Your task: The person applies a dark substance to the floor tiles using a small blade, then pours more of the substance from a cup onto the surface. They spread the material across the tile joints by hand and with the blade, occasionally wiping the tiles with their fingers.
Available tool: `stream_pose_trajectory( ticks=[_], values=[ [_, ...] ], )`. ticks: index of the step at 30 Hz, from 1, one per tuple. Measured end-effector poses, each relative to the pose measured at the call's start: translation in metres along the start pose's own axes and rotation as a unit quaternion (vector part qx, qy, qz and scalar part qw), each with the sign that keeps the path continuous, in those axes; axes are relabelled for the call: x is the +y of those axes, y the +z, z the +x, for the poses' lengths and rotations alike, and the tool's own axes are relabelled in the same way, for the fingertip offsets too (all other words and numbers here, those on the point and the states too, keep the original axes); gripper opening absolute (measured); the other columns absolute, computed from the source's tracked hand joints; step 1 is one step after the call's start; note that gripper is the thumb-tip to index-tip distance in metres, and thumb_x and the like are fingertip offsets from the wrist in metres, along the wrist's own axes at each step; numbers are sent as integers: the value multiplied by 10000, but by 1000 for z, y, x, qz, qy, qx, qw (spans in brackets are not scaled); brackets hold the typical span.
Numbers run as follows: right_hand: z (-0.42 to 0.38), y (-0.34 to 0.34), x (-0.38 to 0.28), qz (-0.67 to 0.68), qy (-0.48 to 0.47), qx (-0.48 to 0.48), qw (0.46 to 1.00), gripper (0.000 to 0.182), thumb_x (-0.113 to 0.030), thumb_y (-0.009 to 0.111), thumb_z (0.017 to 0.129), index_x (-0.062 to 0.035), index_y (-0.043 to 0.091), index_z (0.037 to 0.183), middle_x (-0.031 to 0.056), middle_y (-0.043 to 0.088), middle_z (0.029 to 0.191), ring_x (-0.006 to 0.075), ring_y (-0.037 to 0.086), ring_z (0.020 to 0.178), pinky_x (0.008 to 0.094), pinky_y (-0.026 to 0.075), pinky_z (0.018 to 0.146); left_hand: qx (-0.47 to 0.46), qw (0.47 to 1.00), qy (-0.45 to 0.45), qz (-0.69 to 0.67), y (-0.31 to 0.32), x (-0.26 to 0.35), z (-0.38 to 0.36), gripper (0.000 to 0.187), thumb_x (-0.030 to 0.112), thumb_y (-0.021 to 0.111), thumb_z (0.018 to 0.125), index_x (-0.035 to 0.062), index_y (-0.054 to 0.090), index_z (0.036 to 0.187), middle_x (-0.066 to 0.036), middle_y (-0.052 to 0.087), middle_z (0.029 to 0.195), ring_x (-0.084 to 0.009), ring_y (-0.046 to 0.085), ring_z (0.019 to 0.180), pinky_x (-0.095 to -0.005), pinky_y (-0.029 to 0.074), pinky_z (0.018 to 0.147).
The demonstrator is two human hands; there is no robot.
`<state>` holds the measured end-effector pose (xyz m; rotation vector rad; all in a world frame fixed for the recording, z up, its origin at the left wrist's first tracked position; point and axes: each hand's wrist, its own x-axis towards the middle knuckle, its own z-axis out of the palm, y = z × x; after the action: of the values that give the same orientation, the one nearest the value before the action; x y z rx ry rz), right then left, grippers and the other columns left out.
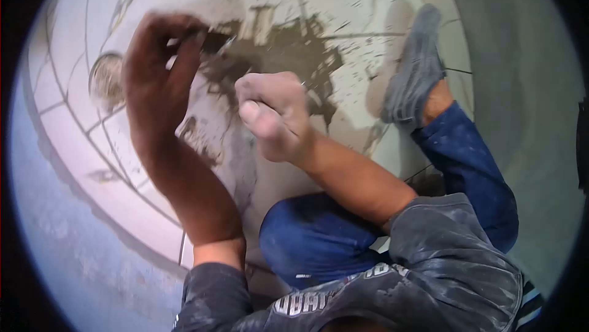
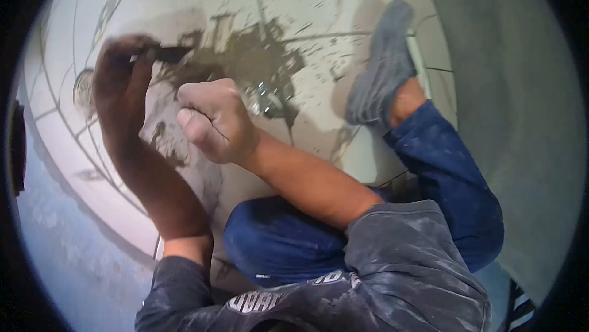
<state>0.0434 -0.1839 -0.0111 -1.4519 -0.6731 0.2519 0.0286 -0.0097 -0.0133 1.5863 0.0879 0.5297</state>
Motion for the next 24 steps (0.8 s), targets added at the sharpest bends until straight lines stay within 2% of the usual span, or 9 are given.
stream_pose_trajectory(
  ticks=[5, 9, 11, 13, 15, 17, 21, 22, 24],
  values=[
    [-30, 19, 23, 37, 71, -139, 987, 218, -176, 526, 761, -26, 457, 618, 111, 380, 546, 251, 416, 452, 377, 339, 459, -12, 998, -17, -53, -16, -6, -10, 189, -130, 600, 905, 5, 575, 1036, -112, 658, 1063, -149, 623, 989, -265, 512, 825],
    [-39, 18, 29, -11, -7, -232, 973, 157, -101, 528, 728, -18, 463, 613, 118, 375, 545, 326, 440, 474, 396, 361, 460, -13, 998, 24, -62, -18, 0, -11, 204, -136, 601, 900, 9, 573, 1041, -119, 663, 1055, -158, 632, 976, -279, 528, 812],
    [-36, 14, 31, -8, -25, -242, 970, 164, -109, 561, 707, -15, 467, 609, 123, 383, 550, 331, 433, 469, 406, 361, 458, 62, 998, 5, 28, -8, 13, -8, 99, -60, 605, 831, 26, 568, 863, -87, 660, 852, -202, 666, 784, -333, 565, 703],
    [-28, 22, 2, 80, -23, -270, 959, 156, -102, 565, 707, -14, 479, 611, 132, 397, 553, 345, 427, 468, 418, 362, 460, 49, 998, -4, 35, -10, 17, -7, 105, -59, 623, 843, 30, 581, 881, -69, 653, 882, -186, 660, 812, -327, 569, 726],
    [-29, 31, 0, 102, -44, -271, 956, 129, -85, 560, 705, -15, 492, 620, 142, 412, 551, 359, 433, 475, 432, 369, 468, 40, 998, -19, 51, -18, 14, -12, 111, -57, 640, 855, 34, 594, 899, -52, 646, 912, -170, 655, 840, -321, 573, 749],
    [-31, 32, 28, 15, 31, -241, 970, 143, -98, 572, 710, -14, 487, 631, 153, 419, 555, 362, 445, 479, 438, 369, 475, 2, 999, 42, -30, -28, 5, -11, 212, -140, 605, 895, 7, 571, 1043, -131, 665, 1050, -171, 639, 974, -291, 538, 814],
    [-26, 34, 31, -45, -60, -252, 965, 118, -71, 550, 737, -3, 505, 652, 173, 462, 579, 351, 504, 497, 424, 397, 489, -10, 995, 57, -78, -34, 15, -16, 219, -148, 600, 893, 4, 568, 1048, -149, 666, 1057, -187, 643, 978, -297, 537, 824],
    [-16, 32, 37, -46, -1, -227, 973, 97, -73, 538, 734, -1, 535, 670, 177, 497, 598, 342, 529, 517, 398, 420, 504, 9, 996, 64, -57, -35, 16, -17, 222, -150, 598, 893, 3, 566, 1050, -157, 665, 1060, -193, 644, 982, -302, 538, 831],
    [-6, 32, 25, -15, -17, -204, 979, 189, -147, 555, 776, -9, 523, 651, 176, 481, 584, 359, 514, 515, 410, 421, 504, 8, 993, 101, -58, -35, 17, -12, 230, -154, 594, 893, 5, 564, 1056, -167, 665, 1073, -200, 644, 994, -311, 536, 853]
  ],
)
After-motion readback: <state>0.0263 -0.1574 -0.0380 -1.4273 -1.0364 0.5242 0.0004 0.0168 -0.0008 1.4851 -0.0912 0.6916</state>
